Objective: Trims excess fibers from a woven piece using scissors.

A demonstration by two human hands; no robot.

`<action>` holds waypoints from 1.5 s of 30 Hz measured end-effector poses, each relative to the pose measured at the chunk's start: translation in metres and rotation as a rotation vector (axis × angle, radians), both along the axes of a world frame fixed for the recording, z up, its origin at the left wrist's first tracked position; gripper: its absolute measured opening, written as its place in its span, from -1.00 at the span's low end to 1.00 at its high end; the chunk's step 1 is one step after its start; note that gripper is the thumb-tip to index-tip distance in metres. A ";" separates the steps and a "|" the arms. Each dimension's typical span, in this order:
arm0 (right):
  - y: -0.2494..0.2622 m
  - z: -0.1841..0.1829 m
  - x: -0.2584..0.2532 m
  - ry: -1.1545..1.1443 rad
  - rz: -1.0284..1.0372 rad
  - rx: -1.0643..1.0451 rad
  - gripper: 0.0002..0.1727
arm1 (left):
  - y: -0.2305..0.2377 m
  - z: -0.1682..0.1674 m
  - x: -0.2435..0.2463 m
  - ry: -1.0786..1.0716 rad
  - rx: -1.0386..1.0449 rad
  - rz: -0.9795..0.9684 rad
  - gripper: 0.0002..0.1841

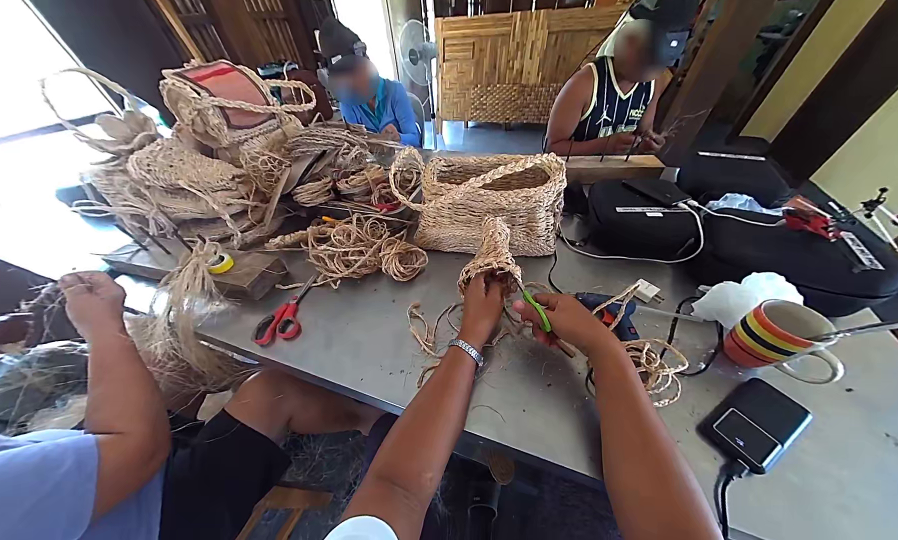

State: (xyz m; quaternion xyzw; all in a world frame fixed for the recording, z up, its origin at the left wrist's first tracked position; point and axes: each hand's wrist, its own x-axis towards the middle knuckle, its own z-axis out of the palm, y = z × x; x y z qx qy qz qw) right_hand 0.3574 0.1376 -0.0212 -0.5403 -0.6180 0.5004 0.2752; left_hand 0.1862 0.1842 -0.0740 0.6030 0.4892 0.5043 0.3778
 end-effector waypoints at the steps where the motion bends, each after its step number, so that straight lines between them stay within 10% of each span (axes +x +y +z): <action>1: 0.000 0.000 0.002 -0.001 -0.002 -0.001 -0.58 | -0.001 -0.001 0.000 -0.013 0.006 -0.022 -0.62; 45: -0.001 -0.009 0.015 0.081 0.139 -0.127 -0.39 | -0.006 0.016 0.006 0.279 0.192 0.047 -0.74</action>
